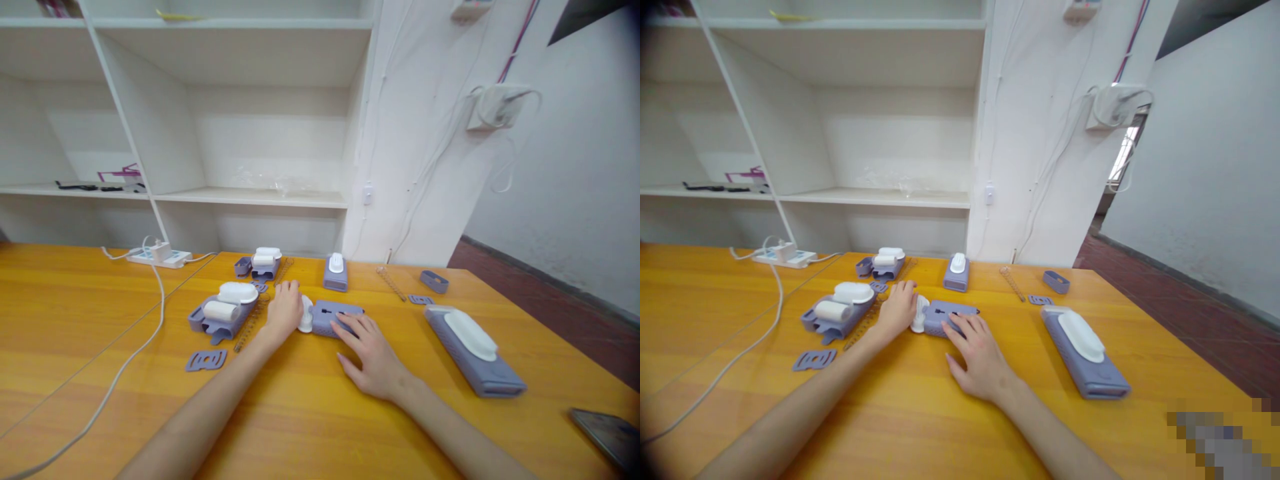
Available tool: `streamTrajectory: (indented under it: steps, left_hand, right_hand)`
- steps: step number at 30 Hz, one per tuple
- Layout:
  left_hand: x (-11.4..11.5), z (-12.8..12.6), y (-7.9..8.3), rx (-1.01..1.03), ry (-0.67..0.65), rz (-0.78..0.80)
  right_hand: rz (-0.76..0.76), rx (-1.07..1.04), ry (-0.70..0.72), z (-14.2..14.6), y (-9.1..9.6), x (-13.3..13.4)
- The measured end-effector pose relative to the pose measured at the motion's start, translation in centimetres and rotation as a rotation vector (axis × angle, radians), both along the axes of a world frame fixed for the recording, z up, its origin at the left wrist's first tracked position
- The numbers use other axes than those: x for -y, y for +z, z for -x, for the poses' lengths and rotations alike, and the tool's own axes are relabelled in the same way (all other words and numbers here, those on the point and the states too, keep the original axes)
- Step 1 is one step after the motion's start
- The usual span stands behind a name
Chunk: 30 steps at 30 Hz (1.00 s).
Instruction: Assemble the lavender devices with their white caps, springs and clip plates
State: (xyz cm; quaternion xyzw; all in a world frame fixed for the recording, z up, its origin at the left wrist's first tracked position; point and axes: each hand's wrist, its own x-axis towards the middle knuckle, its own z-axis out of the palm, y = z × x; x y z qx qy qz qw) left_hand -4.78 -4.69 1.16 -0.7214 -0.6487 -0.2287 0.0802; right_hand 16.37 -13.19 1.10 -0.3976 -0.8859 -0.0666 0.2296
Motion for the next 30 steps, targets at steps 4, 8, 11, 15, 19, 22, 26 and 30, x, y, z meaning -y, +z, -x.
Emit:
streamTrajectory:
  steps: [4,8,11,15,19,22,26,30]
  left_hand:
    - [-0.5,0.3,-0.3,0.078,-0.044,-0.002]
    - [-0.6,0.3,-0.2,0.111,-0.054,0.011]
    - [-0.7,0.3,0.0,0.135,-0.066,0.019]
    - [-0.9,0.6,0.0,0.218,-0.076,0.013]
    - [-1.0,0.8,0.2,0.381,-0.100,-0.095]
    - [-1.3,0.6,1.1,0.695,-0.143,-0.187]
    - [-1.8,-0.1,2.7,1.583,-0.095,0.051]
    - [-1.8,-0.6,3.5,1.905,-0.114,0.349]
  right_hand:
    - [0.014,0.007,0.006,0.1,-0.1,0.1]
    - [0.018,0.012,-0.009,0.1,-0.1,0.0]
    - [0.025,0.028,-0.020,0.3,-0.2,-0.1]
    - [0.042,0.035,-0.019,0.3,-0.4,-0.3]
    - [0.045,0.001,-0.010,0.3,-0.6,-0.3]
    - [0.044,-0.019,-0.002,0.2,-0.6,-0.3]
    - [0.052,-0.014,-0.005,0.2,-0.5,-0.3]
    - [0.060,-0.016,-0.004,0.2,-0.3,-0.2]
